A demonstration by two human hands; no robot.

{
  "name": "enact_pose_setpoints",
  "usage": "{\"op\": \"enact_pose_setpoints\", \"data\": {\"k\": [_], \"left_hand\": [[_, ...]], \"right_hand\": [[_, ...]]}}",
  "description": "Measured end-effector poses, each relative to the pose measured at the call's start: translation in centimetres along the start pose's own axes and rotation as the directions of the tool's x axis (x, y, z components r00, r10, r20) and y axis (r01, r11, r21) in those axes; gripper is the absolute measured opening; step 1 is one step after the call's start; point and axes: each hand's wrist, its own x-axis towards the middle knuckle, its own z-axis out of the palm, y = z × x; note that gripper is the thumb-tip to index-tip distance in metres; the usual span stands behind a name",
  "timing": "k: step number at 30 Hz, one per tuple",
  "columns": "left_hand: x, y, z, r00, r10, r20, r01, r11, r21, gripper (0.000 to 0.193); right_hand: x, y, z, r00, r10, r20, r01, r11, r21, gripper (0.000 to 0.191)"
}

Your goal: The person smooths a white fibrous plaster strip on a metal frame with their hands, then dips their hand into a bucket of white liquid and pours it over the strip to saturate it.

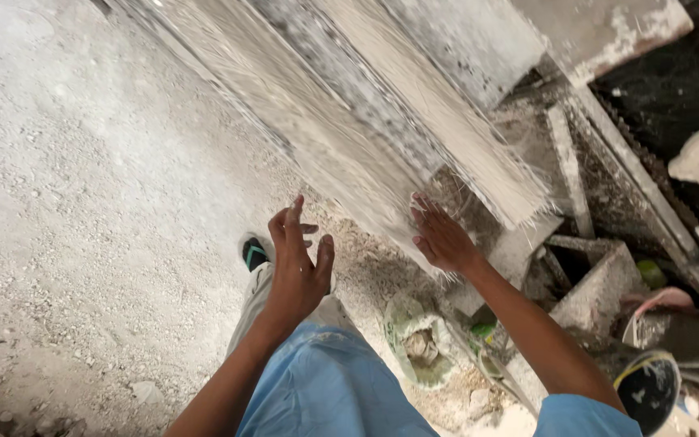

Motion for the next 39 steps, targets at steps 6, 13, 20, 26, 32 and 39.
{"op": "enact_pose_setpoints", "data": {"k": [6, 13, 20, 26, 32, 39], "left_hand": [[-3.8, 1.5, 2.6, 0.999, -0.035, 0.013, 0.035, 0.999, 0.002, 0.069], [-6.6, 1.9, 3.8, 0.989, -0.127, 0.07, 0.129, 0.991, -0.033, 0.067], [-8.1, 1.7, 3.2, 0.992, -0.119, 0.038, 0.119, 0.993, 0.001, 0.067], [-8.6, 1.7, 3.3, 0.996, -0.087, 0.032, 0.088, 0.996, -0.027, 0.066], [-8.7, 0.3, 3.1, 0.994, -0.113, -0.002, 0.113, 0.992, -0.047, 0.067], [-9.0, 0.8, 3.8, 0.991, -0.118, 0.065, 0.12, 0.992, -0.027, 0.067]], "right_hand": [[-2.2, 0.1, 3.0, 0.986, 0.131, -0.103, -0.136, 0.99, -0.039, 0.067], [-4.5, -1.9, 3.1, 0.955, 0.264, -0.133, -0.29, 0.926, -0.243, 0.064], [-0.3, -2.2, 2.4, 0.954, 0.275, -0.12, -0.293, 0.941, -0.168, 0.07], [-1.2, -1.6, 2.3, 0.942, 0.29, -0.166, -0.31, 0.945, -0.108, 0.068], [-2.6, -2.6, 1.8, 0.933, 0.276, -0.233, -0.332, 0.908, -0.254, 0.066], [3.0, -2.3, 1.7, 0.925, 0.361, -0.119, -0.38, 0.895, -0.233, 0.066]]}}
